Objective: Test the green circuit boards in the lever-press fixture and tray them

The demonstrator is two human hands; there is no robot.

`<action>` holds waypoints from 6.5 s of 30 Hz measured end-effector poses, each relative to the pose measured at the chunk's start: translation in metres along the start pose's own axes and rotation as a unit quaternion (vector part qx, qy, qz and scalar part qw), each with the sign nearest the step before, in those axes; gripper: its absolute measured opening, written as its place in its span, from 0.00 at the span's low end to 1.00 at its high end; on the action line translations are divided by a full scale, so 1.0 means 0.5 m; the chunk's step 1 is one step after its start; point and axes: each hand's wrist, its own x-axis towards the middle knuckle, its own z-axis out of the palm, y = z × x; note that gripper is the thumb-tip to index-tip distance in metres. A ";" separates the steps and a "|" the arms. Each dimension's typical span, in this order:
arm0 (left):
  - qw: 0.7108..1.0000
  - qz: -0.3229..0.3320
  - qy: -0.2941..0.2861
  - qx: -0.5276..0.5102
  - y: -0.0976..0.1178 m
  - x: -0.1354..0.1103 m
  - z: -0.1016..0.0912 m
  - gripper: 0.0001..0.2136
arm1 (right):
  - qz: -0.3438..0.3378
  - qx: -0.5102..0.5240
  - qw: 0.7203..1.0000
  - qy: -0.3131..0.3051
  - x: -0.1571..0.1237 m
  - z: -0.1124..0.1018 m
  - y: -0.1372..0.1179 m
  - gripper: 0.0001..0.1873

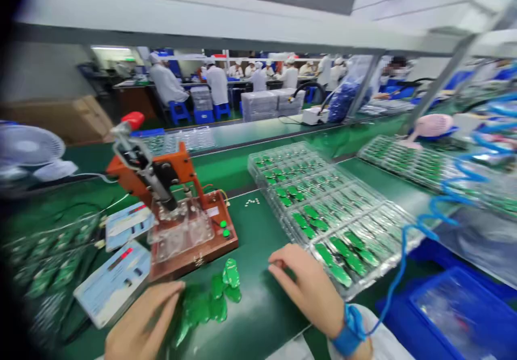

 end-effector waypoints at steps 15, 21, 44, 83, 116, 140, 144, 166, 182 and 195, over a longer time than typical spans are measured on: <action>0.974 -0.080 -0.205 0.057 -0.063 -0.068 -0.105 0.13 | -0.103 0.082 0.969 -0.208 0.076 0.166 0.030 0.17; 0.962 -0.075 -0.255 0.056 -0.068 -0.053 -0.089 0.13 | -0.120 0.063 0.965 -0.223 0.077 0.170 0.038 0.19; 0.981 -0.048 -0.187 0.035 -0.080 -0.072 -0.070 0.11 | -0.320 0.039 0.946 -0.040 0.302 0.177 -0.084 0.14; 0.999 -0.035 -0.020 0.001 -0.093 0.136 -0.004 0.06 | -0.301 0.064 0.951 0.011 0.266 0.234 -0.062 0.13; 0.976 0.153 -0.122 -0.094 -0.018 0.069 0.070 0.09 | -0.327 0.297 0.891 0.103 0.480 -0.029 -0.411 0.25; 0.980 0.127 -0.131 -0.079 -0.025 0.060 0.092 0.10 | -0.384 0.311 0.850 0.185 0.308 0.189 -0.271 0.28; 0.982 0.145 -0.102 -0.070 -0.024 0.062 0.094 0.09 | -0.373 0.354 0.839 0.179 0.303 0.198 -0.276 0.33; 0.948 -0.213 -0.216 -0.098 -0.091 0.180 -0.149 0.13 | -0.400 0.319 0.838 0.190 0.306 0.179 -0.278 0.36; 0.791 -0.302 -0.473 0.244 -0.250 0.215 -0.153 0.64 | -0.404 0.316 0.837 0.189 0.310 0.191 -0.275 0.36; 0.813 -0.292 -0.456 0.214 -0.258 0.203 -0.187 0.65 | -0.402 0.310 0.840 0.191 0.306 0.188 -0.279 0.34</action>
